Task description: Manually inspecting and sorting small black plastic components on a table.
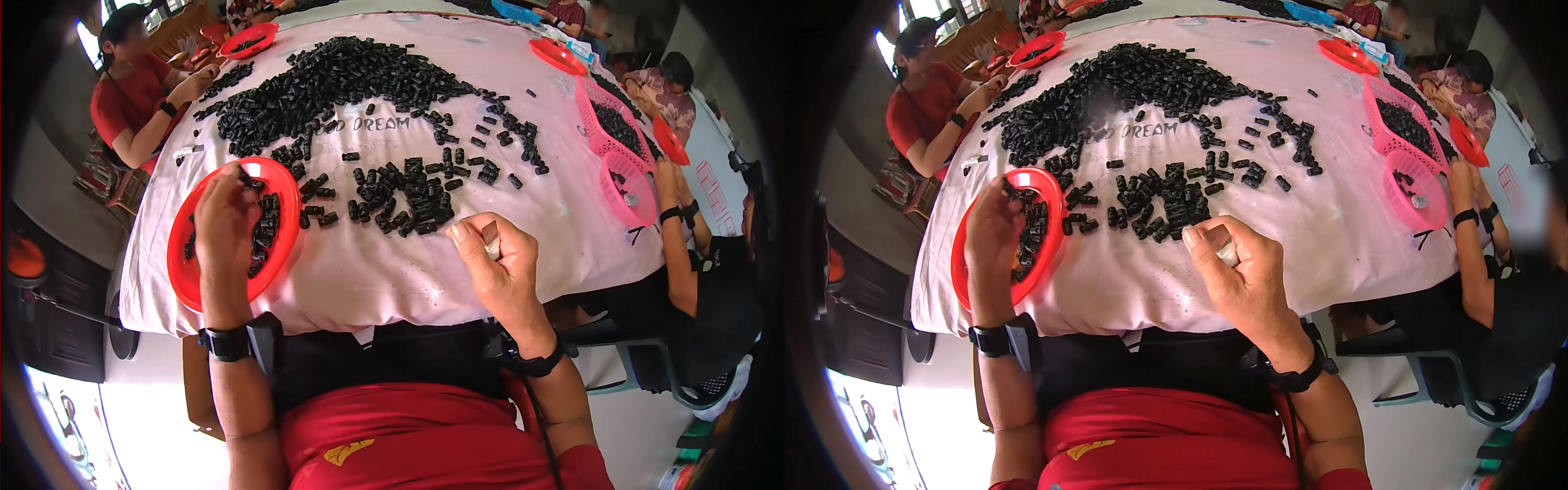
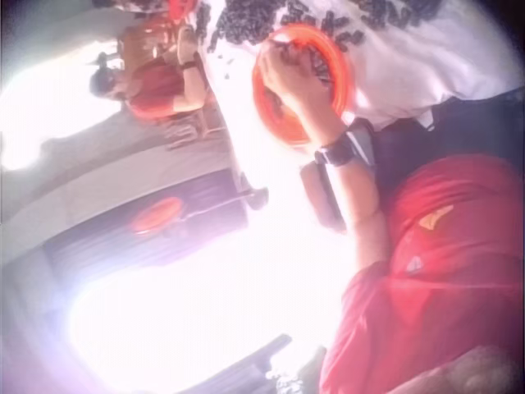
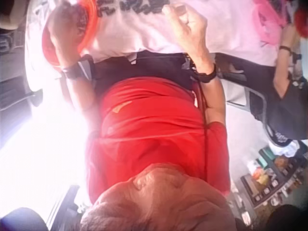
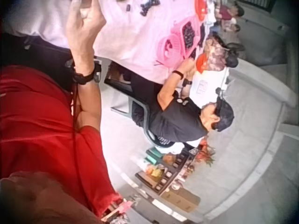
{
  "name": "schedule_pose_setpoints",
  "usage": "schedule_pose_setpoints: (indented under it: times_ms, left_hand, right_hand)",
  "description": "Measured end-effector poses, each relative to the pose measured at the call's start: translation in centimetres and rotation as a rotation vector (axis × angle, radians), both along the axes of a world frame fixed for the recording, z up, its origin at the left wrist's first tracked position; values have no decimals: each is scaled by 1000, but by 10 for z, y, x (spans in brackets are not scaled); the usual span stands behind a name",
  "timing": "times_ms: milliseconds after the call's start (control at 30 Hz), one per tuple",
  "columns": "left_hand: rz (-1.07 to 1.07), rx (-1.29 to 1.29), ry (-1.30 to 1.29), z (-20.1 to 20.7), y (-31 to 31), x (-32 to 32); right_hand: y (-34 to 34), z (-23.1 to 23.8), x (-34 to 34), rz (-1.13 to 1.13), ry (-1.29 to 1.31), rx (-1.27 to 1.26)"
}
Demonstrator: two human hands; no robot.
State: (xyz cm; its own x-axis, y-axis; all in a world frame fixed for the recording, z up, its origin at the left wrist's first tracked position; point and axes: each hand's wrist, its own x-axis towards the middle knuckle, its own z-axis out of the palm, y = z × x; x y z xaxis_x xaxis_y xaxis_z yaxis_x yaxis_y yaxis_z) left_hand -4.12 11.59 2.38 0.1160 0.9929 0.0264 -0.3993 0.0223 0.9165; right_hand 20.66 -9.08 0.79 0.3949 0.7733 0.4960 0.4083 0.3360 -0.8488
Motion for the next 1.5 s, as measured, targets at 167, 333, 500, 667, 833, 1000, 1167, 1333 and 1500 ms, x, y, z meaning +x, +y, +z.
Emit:
schedule_pose_setpoints:
  times_ms: [167, 333, 500, 667, 833, 1000, 1167, 1333, 1500]
  left_hand:
    - [170, 178, 377, 5, 10, -24]
    - [22, 569, 700, -12, -3, 18]
    - [-179, 763, 1090, -29, -51, 68]
    - [-228, 809, 1072, -32, -61, 86]
    - [-313, 625, 934, -28, -56, 80]
    - [-632, 88, 312, -13, -62, 69]
    - [-935, -201, -59, -6, -77, 69]
    - [-1044, -331, -158, -2, -91, 74]
    - [-1041, -344, -173, 0, -96, 77]
  right_hand:
    - [-1, 2, 0, 7, 23, -38]
    - [-1, 1, -2, 15, 44, -66]
    - [-2, 4, -6, -6, 12, -83]
    - [-2, 4, -4, 18, 16, -82]
    - [-1, 1, -4, 36, 29, -122]
    - [-3, 4, -4, 32, -85, -145]
    - [-5, 10, -9, 55, -109, -156]
    - [-8, 12, -10, 110, -73, -152]
    - [-9, 7, -9, 93, -156, -142]
